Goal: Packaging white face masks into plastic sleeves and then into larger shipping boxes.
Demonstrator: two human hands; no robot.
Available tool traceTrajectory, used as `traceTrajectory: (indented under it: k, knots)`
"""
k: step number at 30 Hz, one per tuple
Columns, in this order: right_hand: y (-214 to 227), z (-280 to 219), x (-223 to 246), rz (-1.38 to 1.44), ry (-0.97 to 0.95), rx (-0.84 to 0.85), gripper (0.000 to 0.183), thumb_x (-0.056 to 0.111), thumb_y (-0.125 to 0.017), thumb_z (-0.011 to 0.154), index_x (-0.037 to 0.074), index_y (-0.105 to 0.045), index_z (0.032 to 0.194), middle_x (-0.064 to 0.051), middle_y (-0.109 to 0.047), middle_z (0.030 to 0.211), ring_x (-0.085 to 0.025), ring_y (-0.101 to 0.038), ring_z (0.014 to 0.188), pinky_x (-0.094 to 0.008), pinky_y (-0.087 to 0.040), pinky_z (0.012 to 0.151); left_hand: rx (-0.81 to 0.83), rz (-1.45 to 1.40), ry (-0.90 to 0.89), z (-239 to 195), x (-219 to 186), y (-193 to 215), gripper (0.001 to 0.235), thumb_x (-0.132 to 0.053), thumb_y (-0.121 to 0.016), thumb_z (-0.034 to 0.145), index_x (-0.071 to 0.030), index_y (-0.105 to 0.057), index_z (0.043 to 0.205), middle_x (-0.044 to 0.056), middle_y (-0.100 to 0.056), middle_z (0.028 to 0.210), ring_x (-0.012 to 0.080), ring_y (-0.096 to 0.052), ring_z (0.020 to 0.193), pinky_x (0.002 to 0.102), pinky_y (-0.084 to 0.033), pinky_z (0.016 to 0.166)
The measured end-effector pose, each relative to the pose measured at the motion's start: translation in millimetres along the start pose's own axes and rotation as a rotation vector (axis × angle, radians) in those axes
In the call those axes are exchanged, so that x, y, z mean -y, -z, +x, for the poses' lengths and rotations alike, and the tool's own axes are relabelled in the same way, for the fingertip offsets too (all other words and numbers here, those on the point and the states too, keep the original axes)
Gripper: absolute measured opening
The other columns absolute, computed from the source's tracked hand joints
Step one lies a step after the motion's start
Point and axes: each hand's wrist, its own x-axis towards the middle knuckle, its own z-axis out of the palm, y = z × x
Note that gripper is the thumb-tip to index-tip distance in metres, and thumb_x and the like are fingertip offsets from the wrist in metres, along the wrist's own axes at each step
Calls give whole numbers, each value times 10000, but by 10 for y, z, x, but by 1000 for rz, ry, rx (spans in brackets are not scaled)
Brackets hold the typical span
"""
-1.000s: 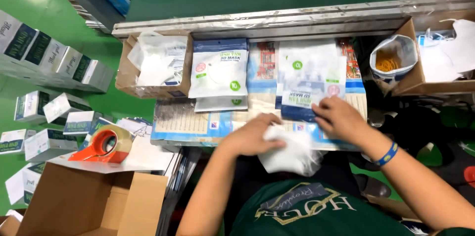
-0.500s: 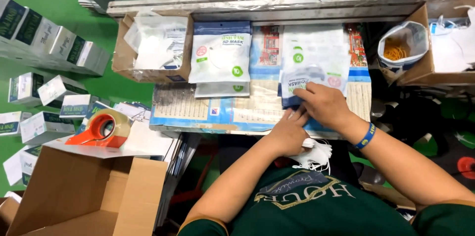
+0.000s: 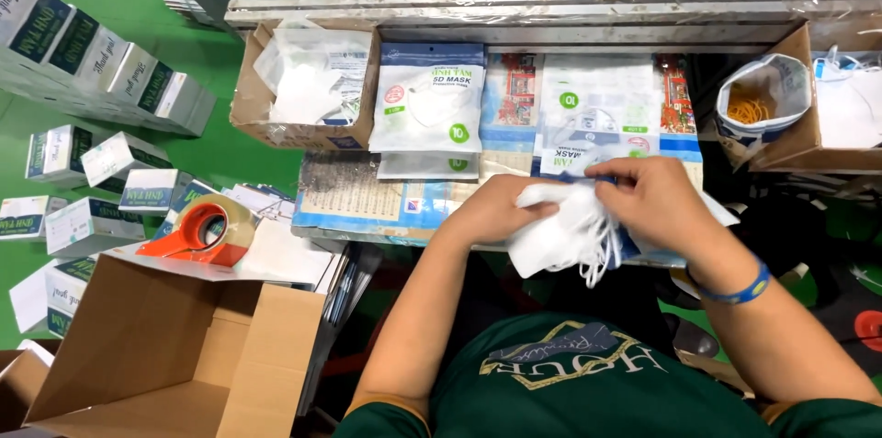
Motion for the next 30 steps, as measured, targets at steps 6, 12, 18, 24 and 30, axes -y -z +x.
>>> traceTrajectory:
  k: [6,12,18,24,30]
  knots:
    - [-500,-273,311,-428,555,-464,413,135,-689,869,-17,-688,1253,-166,-664,791,-320,-643,638,-426,-521,592,-368,-185,208,42,190,-365,310,-263,-709,921,-4,-755,1084,134,-788,927,177,-746,811,320,-581,735]
    - [-695,-248,232,-359,597,-387,498,98,-674,851,-74,-630,1316,-169,-640,757,-344,-641,629,-440,-515,570,-456,-527,203,-70,597,-619,287,-195,-673,963,13,-703,1157,152,-757,1039,190,-725,921,338,-573,808]
    - [-626,-548,294,-152,534,-158,553,67,-643,879,-37,-566,1417,-173,-658,812,-335,-663,688,-422,-543,643,-45,-1105,159,-282,769,-892,421,-121,-617,1003,18,-535,1391,165,-616,1350,223,-642,1196,355,-534,1016]
    - [-164,-450,318,-40,940,112,550,277,-782,805,30,-632,1273,-169,-705,1063,-343,-693,933,-389,-530,806,181,-113,8,-638,381,-1099,439,-148,-620,949,14,-563,1352,213,-631,1303,324,-619,1191,393,-510,976]
    - [-66,-254,-6,48,300,553,348,228,-861,736,70,-819,1043,-64,-842,849,-161,-782,751,-309,-594,700,38,370,13,-1008,-429,-701,219,-190,-596,1016,-36,-677,1150,175,-720,1085,344,-692,1040,415,-541,884]
